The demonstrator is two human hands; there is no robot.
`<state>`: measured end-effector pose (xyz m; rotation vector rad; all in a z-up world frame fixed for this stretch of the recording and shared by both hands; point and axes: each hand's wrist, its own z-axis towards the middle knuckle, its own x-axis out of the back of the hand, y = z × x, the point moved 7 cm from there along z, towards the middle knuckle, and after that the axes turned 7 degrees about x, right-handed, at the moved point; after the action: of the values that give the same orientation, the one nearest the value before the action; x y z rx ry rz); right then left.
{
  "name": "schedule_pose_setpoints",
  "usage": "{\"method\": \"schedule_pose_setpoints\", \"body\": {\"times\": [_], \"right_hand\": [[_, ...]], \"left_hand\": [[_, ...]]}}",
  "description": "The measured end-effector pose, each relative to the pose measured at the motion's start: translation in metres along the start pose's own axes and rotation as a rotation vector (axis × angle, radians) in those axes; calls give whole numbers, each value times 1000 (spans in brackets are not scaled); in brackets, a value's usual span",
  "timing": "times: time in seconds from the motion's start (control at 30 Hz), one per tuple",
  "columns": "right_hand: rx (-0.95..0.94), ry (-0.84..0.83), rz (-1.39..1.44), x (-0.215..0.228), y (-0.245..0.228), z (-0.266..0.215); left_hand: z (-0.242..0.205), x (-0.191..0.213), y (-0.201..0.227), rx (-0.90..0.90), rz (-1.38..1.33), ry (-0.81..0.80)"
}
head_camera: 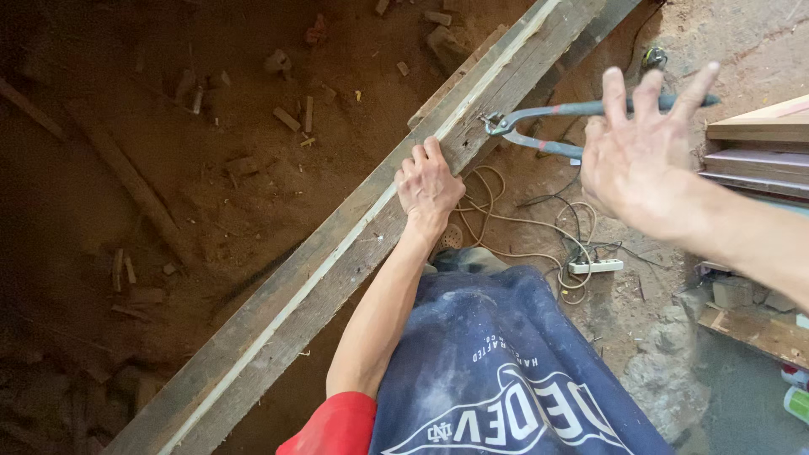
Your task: The person uses a claw hammer and a small axe to remove nails and clean the surface of a long wooden plank. They repeatedly pry out nails, strike the wood to loosen debris, and reposition the plank to access different sections.
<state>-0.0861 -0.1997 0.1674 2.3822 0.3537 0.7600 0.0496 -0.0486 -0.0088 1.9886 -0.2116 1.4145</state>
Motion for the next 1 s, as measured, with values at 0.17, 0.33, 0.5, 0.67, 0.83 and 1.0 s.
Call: {"method": "schedule_pose_setpoints", "body": {"times": [0.17, 0.33, 0.5, 0.67, 0.83, 1.0], "right_hand": [[-64, 152, -164, 31, -15, -15], [53, 159, -105, 59, -8, -13], [244, -47, 145, 72, -1, 3], [165, -13, 271, 56, 11, 0], [71, 88, 400, -4, 6, -16], [-26, 293, 585, -68, -22, 5]], "left_hand": [[-3, 7, 2, 4, -56, 58], [-4, 12, 4, 9, -25, 76], [6, 4, 5, 83, -1, -137], [19, 20, 9, -107, 5, -217], [13, 5, 12, -163, -61, -387], [33, 18, -6, -48, -150, -614]]}}
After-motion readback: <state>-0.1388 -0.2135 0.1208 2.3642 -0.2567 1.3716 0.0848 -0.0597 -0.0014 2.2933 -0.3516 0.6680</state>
